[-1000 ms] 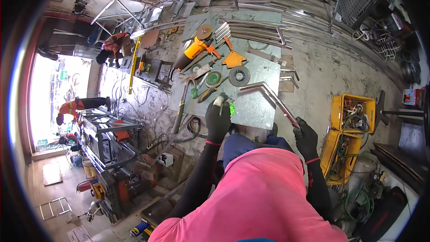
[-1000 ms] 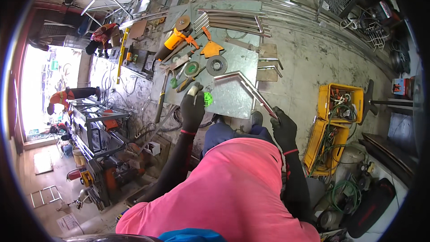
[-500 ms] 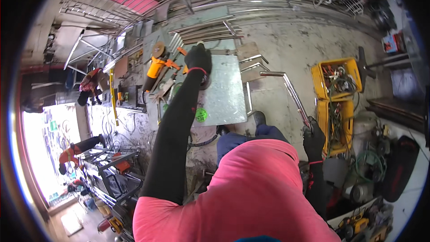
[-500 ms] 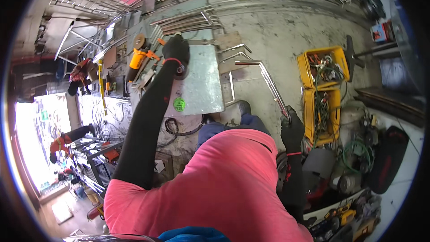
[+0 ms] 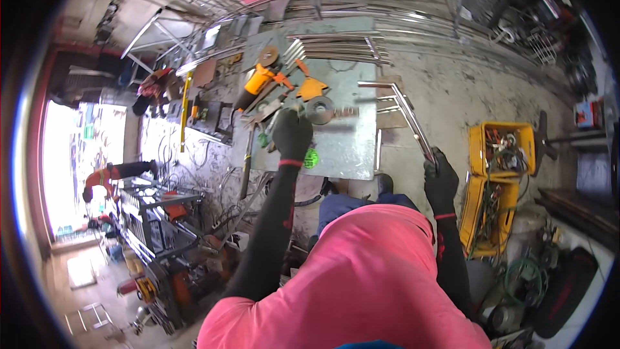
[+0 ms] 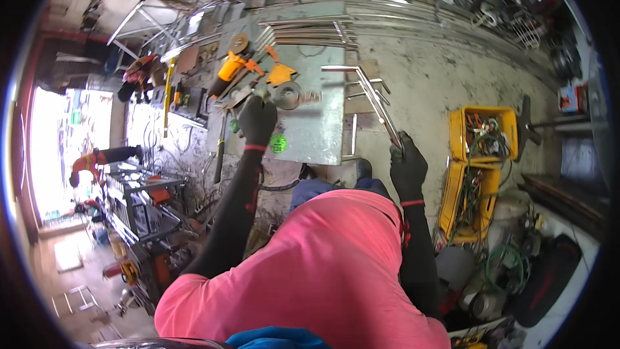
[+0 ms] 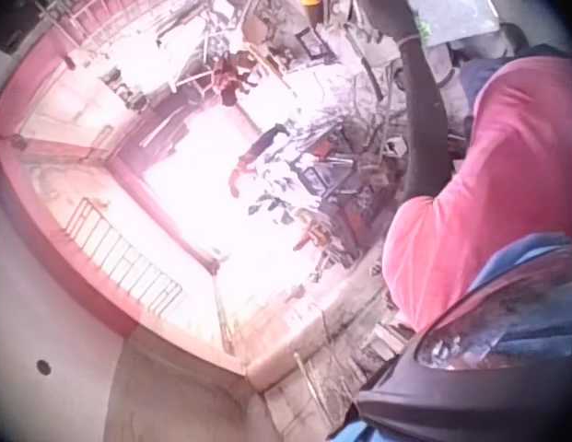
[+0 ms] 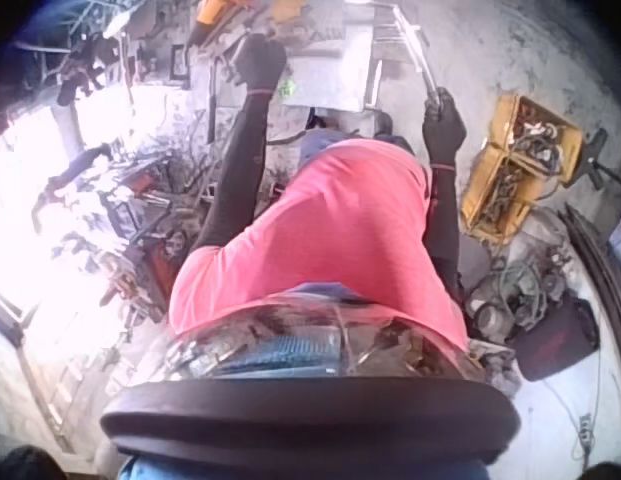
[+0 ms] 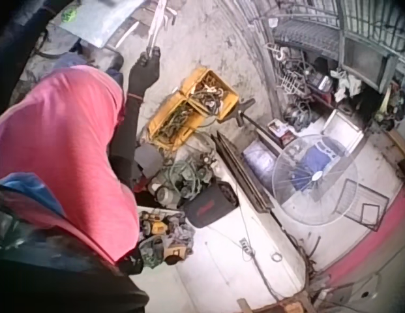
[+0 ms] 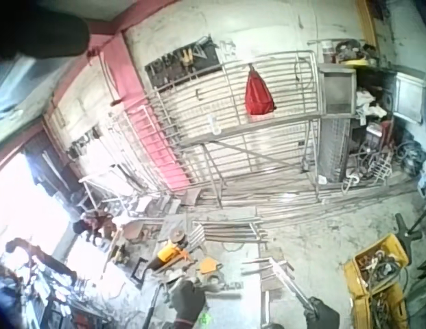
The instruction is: The recorder uses a TIG welder to join metal bars, then uses an angle grinder to smooth the joints and check the fitment of a frame assembly.
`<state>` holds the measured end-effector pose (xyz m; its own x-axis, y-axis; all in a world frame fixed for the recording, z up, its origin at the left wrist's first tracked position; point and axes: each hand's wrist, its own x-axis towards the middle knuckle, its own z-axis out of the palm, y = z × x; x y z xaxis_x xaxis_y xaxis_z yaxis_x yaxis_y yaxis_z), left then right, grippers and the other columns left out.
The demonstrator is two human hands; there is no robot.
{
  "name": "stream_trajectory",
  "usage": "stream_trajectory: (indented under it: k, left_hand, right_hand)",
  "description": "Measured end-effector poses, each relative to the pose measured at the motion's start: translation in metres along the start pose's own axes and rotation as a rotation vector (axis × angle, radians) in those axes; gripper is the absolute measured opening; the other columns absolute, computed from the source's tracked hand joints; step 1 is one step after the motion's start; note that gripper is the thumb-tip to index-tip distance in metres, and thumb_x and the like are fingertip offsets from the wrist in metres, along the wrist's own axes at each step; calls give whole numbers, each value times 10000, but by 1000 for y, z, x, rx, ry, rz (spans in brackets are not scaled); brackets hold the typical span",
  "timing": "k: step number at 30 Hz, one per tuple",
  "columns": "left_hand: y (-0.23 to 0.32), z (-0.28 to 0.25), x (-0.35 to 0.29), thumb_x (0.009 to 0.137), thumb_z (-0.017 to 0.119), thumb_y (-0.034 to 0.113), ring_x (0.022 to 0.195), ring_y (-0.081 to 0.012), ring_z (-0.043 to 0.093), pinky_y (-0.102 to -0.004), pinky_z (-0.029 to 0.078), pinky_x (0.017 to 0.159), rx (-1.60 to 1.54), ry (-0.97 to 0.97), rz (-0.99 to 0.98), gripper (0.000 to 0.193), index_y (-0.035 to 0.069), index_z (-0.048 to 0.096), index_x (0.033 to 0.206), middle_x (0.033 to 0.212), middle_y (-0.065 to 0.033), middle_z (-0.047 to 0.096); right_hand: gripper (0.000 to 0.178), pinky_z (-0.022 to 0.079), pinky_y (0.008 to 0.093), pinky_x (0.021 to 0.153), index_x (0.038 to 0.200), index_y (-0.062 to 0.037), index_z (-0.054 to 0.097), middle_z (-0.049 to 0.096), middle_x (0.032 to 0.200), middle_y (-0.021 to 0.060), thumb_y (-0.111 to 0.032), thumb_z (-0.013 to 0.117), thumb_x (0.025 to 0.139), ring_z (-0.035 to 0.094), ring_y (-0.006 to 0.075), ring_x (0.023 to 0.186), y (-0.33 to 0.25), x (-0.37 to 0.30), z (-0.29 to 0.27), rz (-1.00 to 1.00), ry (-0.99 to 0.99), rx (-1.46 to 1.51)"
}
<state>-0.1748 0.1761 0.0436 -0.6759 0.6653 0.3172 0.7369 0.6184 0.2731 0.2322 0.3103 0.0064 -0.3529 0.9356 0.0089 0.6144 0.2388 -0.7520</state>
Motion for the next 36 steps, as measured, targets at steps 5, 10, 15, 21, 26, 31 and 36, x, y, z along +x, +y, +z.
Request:
stream_trajectory:
  k: [5,10,15,21,26,31,36]
  left_hand:
    - [-19,8,-74,951,668,224,951,-390,739,-496,574,859,-171,161,-170,232,92,792,1097,977,-143,761]
    - [-28,7,-86,935,696,258,916,-376,732,-512,565,821,-16,-9,-170,229,83,784,1054,943,-147,737]
    - [-21,11,-81,923,726,280,969,-384,716,-536,548,849,133,-222,-245,279,58,786,1081,1017,-162,740]
    - [-32,33,-90,894,790,339,1296,-388,583,-561,464,1068,103,127,-18,425,54,772,1209,1337,-144,656]
    - [-33,40,-85,890,776,268,1326,-386,576,-570,439,1108,26,49,-96,455,31,743,1278,1358,-164,652]
    - [-33,28,-84,918,746,268,1329,-403,564,-588,424,1123,24,23,-95,478,11,735,1321,1369,-193,637]
    - [-34,25,-78,902,741,256,1346,-417,549,-588,420,1140,-13,2,-110,505,6,723,1341,1388,-192,623]
  right_hand:
    - [407,598,512,792,1370,-148,719,782,988,178,-227,763,973,764,410,909,-48,85,88,-189,-42,-134]
    - [398,593,537,801,1372,-170,712,785,1008,179,-285,721,991,771,401,934,-87,130,144,-246,-144,-194]
    - [453,602,530,829,1436,-168,669,770,1102,175,-315,669,1008,776,391,992,-98,150,150,-344,-228,-339]
    - [657,603,503,872,1575,-171,592,729,1199,166,-373,751,971,765,370,1024,-90,147,130,-303,-333,-251]
    - [642,597,448,874,1562,-139,604,703,1263,168,-227,806,958,744,350,1044,-79,169,122,-306,-15,-88]
    - [546,600,521,916,1452,-135,657,700,1268,225,-307,774,946,734,436,1109,-150,281,123,-450,7,-294]
    - [532,602,549,938,1340,-173,695,734,1223,241,-431,784,883,739,467,1136,-168,364,169,-320,-258,-628]
